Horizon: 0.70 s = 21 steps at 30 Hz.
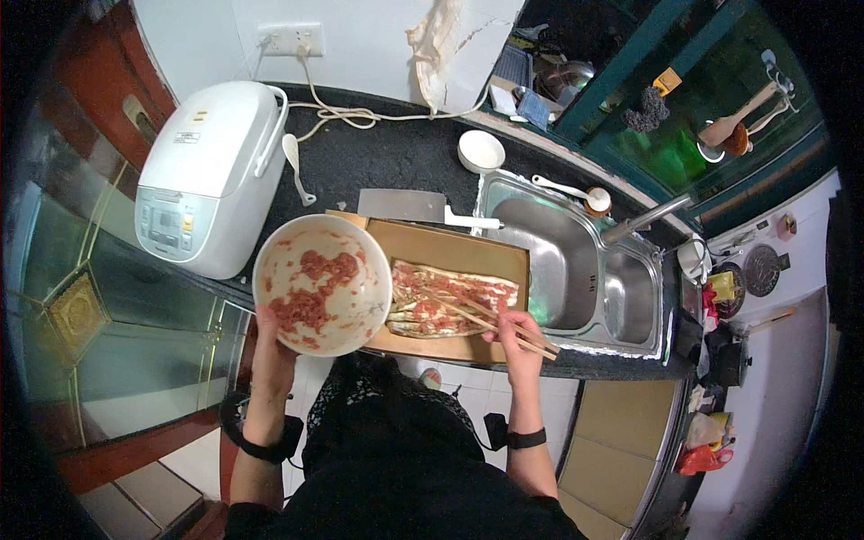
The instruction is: The person uses chopsticks to place ground meat onto eggplant slices on a tray, then uses a spatula to stir contents in a wok, and finally uses a knife to peel and chop garlic on a cutting board.
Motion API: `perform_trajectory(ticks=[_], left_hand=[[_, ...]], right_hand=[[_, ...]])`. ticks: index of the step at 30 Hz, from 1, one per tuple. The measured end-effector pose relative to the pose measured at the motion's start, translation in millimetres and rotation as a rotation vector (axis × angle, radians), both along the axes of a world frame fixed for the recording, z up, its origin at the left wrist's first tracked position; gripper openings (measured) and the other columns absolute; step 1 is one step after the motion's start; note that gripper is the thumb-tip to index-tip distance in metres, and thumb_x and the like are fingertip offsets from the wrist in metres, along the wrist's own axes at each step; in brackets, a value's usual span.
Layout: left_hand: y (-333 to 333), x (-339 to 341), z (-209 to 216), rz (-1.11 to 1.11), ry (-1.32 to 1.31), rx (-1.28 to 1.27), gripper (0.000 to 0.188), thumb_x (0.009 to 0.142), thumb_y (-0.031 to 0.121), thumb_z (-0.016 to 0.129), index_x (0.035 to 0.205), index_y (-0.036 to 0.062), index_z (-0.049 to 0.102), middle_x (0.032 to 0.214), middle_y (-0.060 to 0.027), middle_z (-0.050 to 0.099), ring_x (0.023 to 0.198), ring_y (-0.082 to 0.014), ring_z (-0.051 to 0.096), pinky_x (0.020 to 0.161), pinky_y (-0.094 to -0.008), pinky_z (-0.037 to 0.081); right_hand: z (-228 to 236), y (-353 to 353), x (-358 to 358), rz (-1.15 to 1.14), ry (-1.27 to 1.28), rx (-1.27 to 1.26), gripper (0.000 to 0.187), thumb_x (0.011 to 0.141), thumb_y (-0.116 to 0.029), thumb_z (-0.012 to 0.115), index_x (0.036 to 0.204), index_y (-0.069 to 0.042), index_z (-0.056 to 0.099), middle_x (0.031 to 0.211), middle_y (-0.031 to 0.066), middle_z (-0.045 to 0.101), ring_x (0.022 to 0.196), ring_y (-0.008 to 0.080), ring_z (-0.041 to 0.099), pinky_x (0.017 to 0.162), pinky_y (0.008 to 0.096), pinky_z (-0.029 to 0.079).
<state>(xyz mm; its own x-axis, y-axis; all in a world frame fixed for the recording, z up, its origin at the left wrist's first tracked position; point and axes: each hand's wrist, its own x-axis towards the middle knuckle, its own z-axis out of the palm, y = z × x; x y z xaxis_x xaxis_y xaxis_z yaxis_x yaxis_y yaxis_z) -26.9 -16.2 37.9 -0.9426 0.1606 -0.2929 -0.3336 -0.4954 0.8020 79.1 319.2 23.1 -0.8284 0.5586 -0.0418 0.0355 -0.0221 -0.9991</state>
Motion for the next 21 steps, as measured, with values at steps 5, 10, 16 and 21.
perform_trajectory(ticks=[5, 10, 16, 21], left_hand=[[20.0, -22.4, 5.4, -0.089, -0.004, -0.091, 0.073, 0.093, 0.062, 0.035, 0.141, 0.0065, 0.033, 0.136, -0.0134, 0.047, 0.121, -0.0251, 0.051, 0.096, -0.0407, 0.047], [37.6, -45.3, 6.9, -0.134, -0.019, 0.032, 0.064, 0.095, 0.056, 0.038, 0.140, 0.0117, 0.028, 0.135, -0.0100, 0.046, 0.116, -0.0227, 0.055, 0.090, -0.0398, 0.052], [63.9, -83.4, 1.2, -0.274, 0.016, -0.002, 0.069, 0.092, 0.063, 0.034, 0.140, 0.0140, 0.028, 0.135, -0.0101, 0.046, 0.117, -0.0250, 0.055, 0.081, -0.0420, 0.056], [102.4, -138.5, -17.4, -0.352, 0.039, 0.131, 0.073, 0.092, 0.064, 0.031, 0.142, 0.0107, 0.027, 0.139, -0.0129, 0.043, 0.122, -0.0290, 0.050, 0.084, -0.0463, 0.053]], right_hand=[[-9.6, 2.0, -3.1, 0.151, -0.003, 0.000, 0.008, 0.088, -0.005, 0.063, 0.095, -0.001, 0.060, 0.089, 0.0036, 0.063, 0.081, 0.0112, 0.062, 0.068, 0.0221, 0.050], [-5.4, 11.4, 9.2, 0.064, -0.027, -0.001, 0.009, 0.088, -0.006, 0.063, 0.094, -0.001, 0.060, 0.086, 0.0045, 0.063, 0.083, 0.0127, 0.062, 0.066, 0.0235, 0.052], [56.5, 4.7, -12.7, -0.170, 0.139, -0.374, 0.045, 0.098, -0.038, 0.042, 0.114, 0.003, 0.053, 0.102, 0.0188, 0.064, 0.087, 0.0250, 0.067, 0.077, 0.0316, 0.055], [77.0, -28.8, -81.1, 0.034, 0.140, -0.130, 0.042, 0.099, -0.033, 0.045, 0.117, 0.003, 0.052, 0.098, 0.0170, 0.064, 0.091, 0.0226, 0.066, 0.081, 0.0304, 0.054]])
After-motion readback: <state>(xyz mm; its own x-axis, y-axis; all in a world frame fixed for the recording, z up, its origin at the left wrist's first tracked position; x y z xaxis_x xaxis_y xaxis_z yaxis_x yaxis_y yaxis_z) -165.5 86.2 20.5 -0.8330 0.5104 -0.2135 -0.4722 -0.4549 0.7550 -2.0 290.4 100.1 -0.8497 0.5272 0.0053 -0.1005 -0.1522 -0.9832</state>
